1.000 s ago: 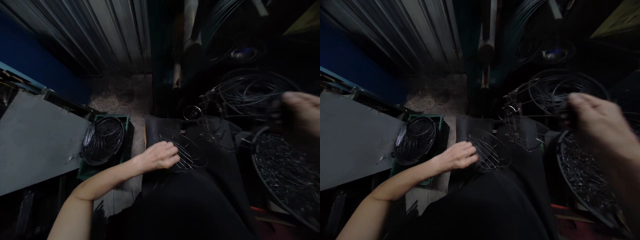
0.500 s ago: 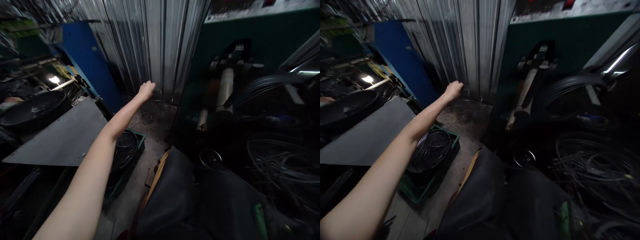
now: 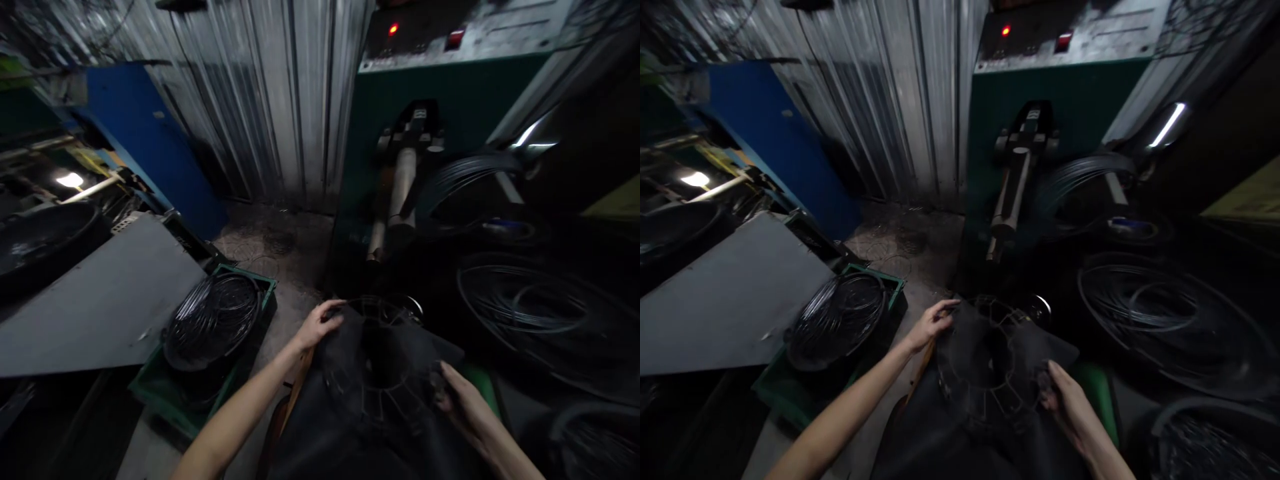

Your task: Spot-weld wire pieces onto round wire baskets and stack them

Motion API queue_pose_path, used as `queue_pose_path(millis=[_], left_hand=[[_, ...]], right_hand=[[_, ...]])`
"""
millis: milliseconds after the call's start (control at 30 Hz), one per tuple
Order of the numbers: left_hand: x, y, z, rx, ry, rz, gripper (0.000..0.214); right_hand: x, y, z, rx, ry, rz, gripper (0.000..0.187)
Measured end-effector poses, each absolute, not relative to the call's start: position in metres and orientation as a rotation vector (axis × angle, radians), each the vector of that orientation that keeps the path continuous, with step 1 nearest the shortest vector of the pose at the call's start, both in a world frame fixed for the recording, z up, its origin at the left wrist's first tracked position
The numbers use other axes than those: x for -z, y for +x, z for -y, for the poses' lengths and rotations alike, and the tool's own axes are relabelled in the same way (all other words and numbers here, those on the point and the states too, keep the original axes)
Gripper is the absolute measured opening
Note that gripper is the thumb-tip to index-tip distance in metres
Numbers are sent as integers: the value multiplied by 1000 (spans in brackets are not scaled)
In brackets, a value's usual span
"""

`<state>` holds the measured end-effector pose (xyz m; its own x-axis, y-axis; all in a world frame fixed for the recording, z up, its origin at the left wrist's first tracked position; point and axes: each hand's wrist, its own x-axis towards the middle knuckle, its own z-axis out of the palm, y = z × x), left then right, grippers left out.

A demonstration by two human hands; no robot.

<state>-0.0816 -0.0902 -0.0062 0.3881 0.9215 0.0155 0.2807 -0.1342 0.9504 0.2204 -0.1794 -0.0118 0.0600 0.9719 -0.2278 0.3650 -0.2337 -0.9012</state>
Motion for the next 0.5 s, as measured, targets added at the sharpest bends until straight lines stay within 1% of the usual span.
queue_pose_path(millis=[67,100,133,200,300,400,500], left_hand=[[24,-77,99,-724,1626,-1255,45],[31,-75,100,-703,1617,-1299,48],[35,-73,98,-691,1602,-1319,50],[42,-69,94,-691,1572,-1352,51],[49,-62,95,-742,1537,-1382,47],[53,-58,102,-788,1498,-1404,45],[53,-55,106,-797,1503,-1432,42]], right_hand=[[18,233,158,-1084,-1812,1526,43],[11,243,143,-1010,-1835,1585,40],[-2,254,124,-862,-1832,1697,37],[-46,278,78,-383,-1799,1815,30],[-126,302,-4,367,-1803,1814,23],[-179,309,-79,485,-1839,1865,29],[-194,307,-127,411,-1855,2020,30]])
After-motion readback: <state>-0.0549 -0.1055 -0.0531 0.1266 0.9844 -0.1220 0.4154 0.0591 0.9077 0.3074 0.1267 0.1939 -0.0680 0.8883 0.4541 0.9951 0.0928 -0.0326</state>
